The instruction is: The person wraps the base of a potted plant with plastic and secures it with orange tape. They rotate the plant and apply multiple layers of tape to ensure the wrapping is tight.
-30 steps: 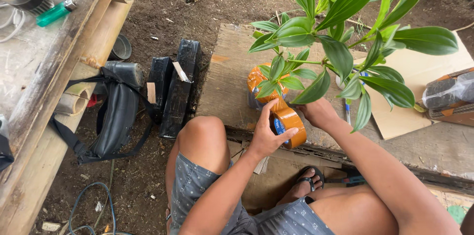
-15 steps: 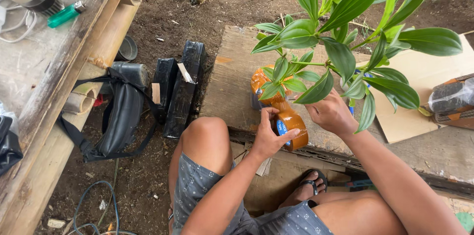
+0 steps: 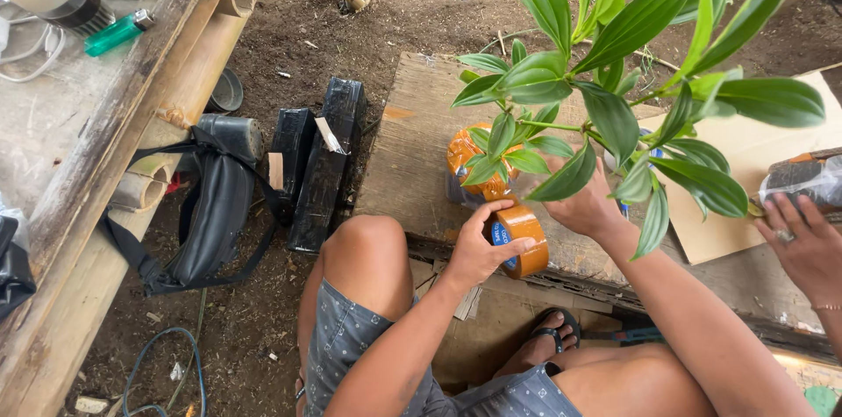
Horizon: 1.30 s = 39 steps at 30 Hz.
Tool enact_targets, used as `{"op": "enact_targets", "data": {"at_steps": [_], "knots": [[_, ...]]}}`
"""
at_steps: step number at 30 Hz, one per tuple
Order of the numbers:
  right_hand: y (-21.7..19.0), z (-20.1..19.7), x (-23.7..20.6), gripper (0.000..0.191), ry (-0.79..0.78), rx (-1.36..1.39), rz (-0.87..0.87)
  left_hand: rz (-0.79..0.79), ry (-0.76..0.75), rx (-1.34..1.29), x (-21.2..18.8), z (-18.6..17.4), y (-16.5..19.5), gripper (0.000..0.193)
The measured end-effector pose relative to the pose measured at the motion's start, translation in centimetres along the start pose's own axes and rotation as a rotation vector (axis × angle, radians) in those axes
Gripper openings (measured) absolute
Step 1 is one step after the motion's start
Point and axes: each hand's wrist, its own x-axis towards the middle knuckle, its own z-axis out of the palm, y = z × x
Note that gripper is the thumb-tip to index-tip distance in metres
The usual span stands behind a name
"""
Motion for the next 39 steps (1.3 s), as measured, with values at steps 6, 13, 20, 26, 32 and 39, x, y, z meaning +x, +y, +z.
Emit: {"op": "enact_targets", "data": {"at_steps": [6, 13, 20, 26, 32, 39], "knots": [[-0.9, 1.8, 3.2, 0.081, -0.036, 0.200, 0.039, -0.138, 0.070, 0.381, 1.0, -0.3, 0.3, 0.083], [-1.1, 3.6, 6.6, 0.116, -0.239, 0.274, -0.066, -0.316, -0.351, 0.550, -0.7, -2.2, -0.4, 0.081], [-2.4, 4.2, 7.6, 0.110, -0.417, 0.427, 0.222, -0.260, -0.436, 0.613, -0.8, -2.5, -0.4, 0.081], [-2.9, 2.6, 10.2, 0.098, -0.184, 0.604, 0.275, -0.258, -0.434, 0.604, -1.0, -2.9, 0.3, 0.080], [-1.9, 1.0, 12.4, 0.094, -0.536, 0.414, 0.575, -0.345, -0.465, 0.612, -0.4, -4.0, 1.9, 0.085], [-0.4, 2.5, 12.3, 0.103, -0.619, 0.675, 0.840, -0.360, -0.447, 0.603, -0.5, -4.4, 2.4, 0.091]]}}
